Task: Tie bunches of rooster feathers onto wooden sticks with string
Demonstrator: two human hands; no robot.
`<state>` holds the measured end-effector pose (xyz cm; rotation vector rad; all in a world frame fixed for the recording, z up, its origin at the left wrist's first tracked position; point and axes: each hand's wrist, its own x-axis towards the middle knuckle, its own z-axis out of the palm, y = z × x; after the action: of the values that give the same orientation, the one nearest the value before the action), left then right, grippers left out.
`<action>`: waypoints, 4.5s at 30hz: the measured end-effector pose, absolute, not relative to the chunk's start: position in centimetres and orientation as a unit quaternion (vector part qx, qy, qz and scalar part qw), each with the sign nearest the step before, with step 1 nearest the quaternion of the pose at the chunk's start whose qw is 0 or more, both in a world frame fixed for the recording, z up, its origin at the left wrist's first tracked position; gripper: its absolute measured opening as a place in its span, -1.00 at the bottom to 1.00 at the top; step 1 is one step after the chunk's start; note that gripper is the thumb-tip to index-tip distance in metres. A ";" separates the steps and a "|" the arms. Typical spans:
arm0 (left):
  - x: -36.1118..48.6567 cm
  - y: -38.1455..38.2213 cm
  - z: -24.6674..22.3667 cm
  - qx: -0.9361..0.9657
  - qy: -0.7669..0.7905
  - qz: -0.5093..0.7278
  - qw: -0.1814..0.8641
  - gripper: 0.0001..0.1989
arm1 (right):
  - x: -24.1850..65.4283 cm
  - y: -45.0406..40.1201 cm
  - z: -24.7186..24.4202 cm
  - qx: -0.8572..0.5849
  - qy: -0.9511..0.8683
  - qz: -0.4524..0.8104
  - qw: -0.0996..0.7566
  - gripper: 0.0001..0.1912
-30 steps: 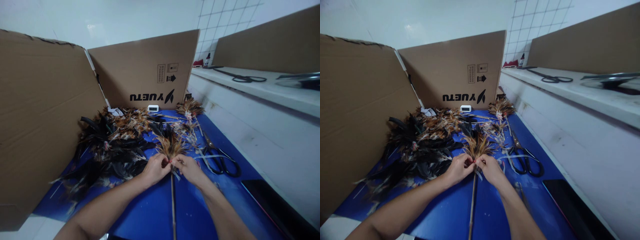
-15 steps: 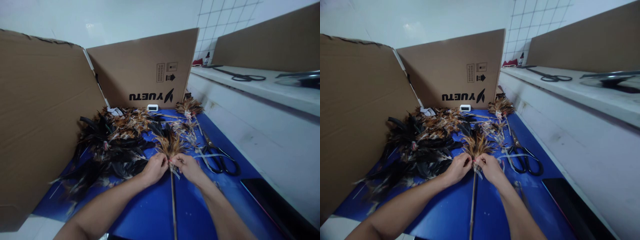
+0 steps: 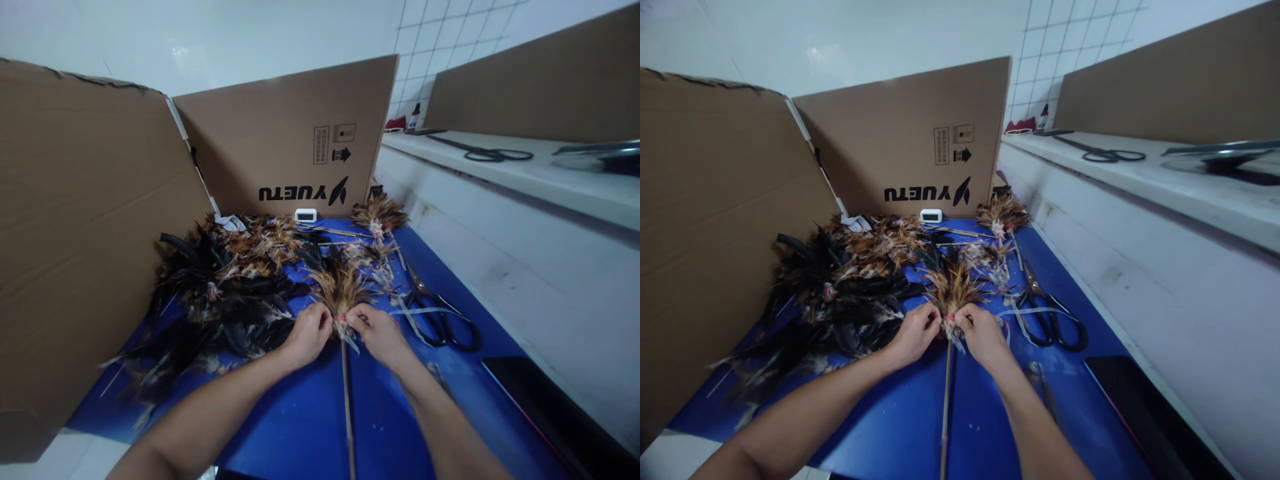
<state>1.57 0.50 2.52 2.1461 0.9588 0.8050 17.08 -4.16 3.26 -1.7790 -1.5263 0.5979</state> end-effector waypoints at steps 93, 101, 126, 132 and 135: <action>1.5 -2.6 5.9 0.519 0.318 0.428 0.668 -0.60 | 14.2 -4.7 4.0 -0.547 -0.583 0.200 0.566 -0.77; 1.4 -2.9 6.6 0.524 0.334 0.440 0.649 -0.61 | 14.1 -4.6 3.9 -0.513 -0.579 0.247 0.584 -0.81; 0.8 -5.0 7.5 0.875 0.393 0.197 0.203 -0.79 | 18.9 -4.6 6.8 -0.386 -0.274 0.475 0.742 -0.61; 0.9 -5.5 7.0 0.887 0.405 0.146 0.165 -0.76 | 19.1 -5.2 7.0 -0.375 -0.279 0.463 0.753 -0.63; 0.7 -5.3 7.0 0.885 0.388 0.173 0.191 -0.77 | 19.1 -5.1 6.8 -0.363 -0.281 0.475 0.751 -0.65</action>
<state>0.68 -5.32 7.03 2.4852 1.0895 0.4846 19.12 -5.13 6.83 -0.7933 -0.6144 1.0370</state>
